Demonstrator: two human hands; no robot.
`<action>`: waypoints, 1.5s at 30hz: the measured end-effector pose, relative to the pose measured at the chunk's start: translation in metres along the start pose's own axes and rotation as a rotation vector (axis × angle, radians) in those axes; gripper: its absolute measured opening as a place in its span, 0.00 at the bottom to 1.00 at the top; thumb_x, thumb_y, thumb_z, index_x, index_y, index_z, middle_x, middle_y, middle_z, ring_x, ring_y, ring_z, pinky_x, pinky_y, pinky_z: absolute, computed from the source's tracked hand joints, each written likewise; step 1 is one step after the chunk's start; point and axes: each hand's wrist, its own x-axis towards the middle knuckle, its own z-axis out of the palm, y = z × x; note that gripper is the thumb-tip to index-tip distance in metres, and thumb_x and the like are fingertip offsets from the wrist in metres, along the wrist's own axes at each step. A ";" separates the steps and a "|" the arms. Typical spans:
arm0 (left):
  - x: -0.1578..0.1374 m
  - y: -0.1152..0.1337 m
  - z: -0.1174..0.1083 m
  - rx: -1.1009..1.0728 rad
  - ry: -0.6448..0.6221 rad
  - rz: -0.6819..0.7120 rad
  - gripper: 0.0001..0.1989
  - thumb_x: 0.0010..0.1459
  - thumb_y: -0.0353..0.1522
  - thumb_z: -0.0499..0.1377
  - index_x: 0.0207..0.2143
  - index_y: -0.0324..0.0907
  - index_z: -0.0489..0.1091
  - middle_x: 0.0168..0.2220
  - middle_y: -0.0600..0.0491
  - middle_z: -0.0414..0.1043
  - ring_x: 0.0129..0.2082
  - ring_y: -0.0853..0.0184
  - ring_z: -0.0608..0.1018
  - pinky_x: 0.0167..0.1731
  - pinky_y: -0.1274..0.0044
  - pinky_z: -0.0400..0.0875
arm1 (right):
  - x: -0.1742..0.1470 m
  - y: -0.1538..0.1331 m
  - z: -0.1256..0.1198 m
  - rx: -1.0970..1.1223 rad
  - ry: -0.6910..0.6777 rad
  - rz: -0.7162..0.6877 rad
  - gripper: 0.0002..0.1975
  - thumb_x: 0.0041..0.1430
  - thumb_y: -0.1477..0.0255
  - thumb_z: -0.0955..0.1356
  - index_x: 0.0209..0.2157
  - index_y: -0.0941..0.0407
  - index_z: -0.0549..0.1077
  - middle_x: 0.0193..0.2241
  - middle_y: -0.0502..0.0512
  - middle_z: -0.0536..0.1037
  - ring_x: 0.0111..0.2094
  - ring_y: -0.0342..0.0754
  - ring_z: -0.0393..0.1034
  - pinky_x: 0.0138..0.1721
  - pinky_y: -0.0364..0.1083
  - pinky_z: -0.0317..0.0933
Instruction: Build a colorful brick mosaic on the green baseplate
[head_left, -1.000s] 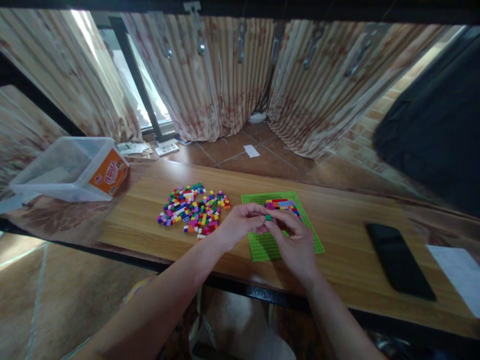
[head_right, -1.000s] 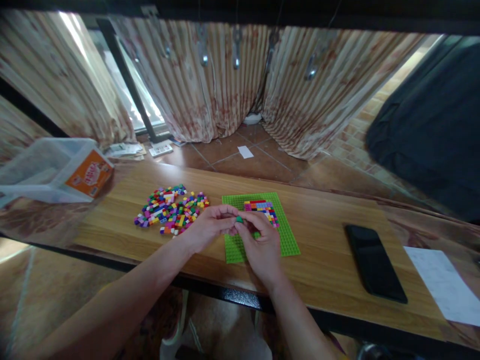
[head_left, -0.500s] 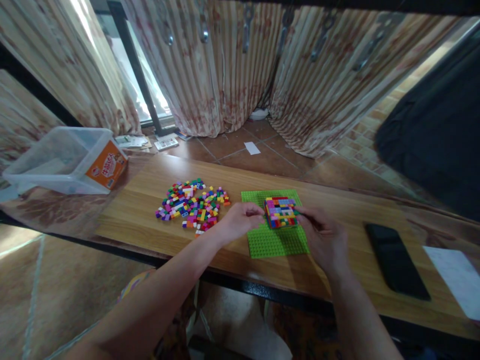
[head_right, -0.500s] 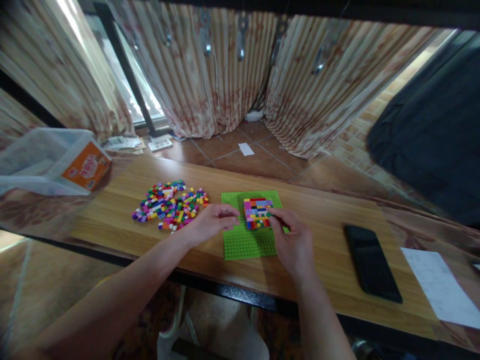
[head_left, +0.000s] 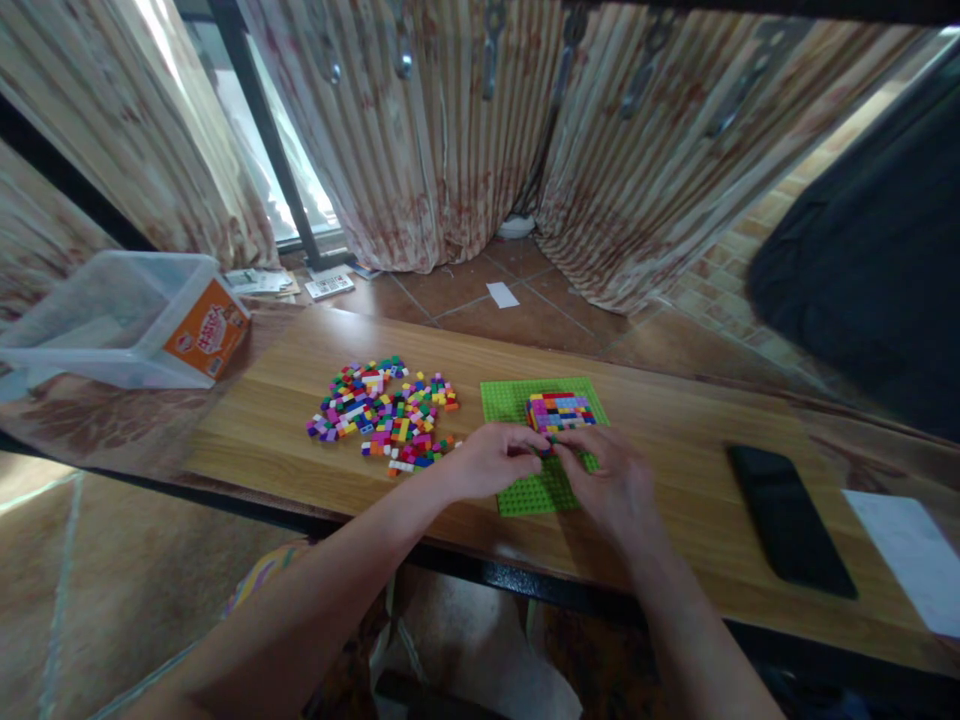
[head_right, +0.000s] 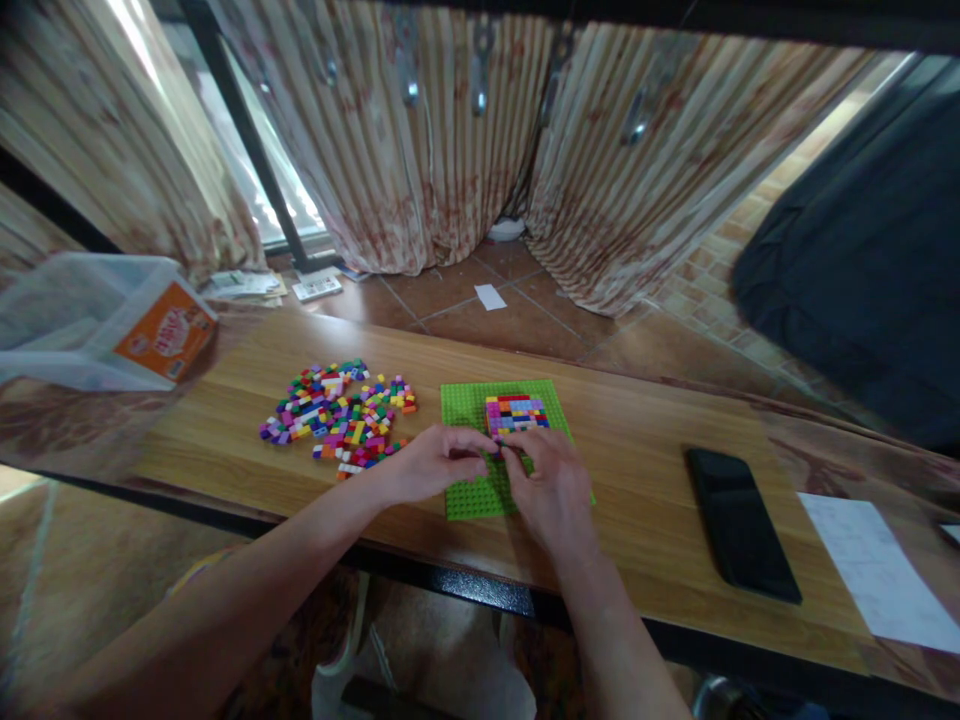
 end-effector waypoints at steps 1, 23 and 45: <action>0.000 -0.001 0.001 0.012 -0.008 0.006 0.14 0.51 0.29 0.59 0.42 0.36 0.75 0.27 0.54 0.75 0.27 0.70 0.73 0.31 0.78 0.68 | -0.001 -0.002 0.000 -0.029 0.007 -0.010 0.07 0.59 0.68 0.66 0.33 0.53 0.76 0.33 0.53 0.79 0.37 0.50 0.72 0.41 0.50 0.65; 0.000 -0.002 0.005 0.205 -0.069 0.113 0.19 0.55 0.30 0.57 0.49 0.36 0.71 0.32 0.51 0.78 0.29 0.67 0.77 0.32 0.77 0.70 | 0.002 0.007 -0.002 0.213 0.123 0.432 0.12 0.53 0.63 0.67 0.34 0.57 0.77 0.31 0.56 0.79 0.29 0.48 0.71 0.33 0.48 0.64; -0.002 -0.002 0.008 0.276 -0.063 0.169 0.18 0.56 0.29 0.56 0.50 0.36 0.70 0.31 0.51 0.78 0.30 0.66 0.78 0.32 0.78 0.69 | 0.004 0.009 0.003 0.137 0.063 0.313 0.08 0.51 0.65 0.68 0.29 0.55 0.75 0.31 0.54 0.75 0.32 0.49 0.67 0.37 0.50 0.61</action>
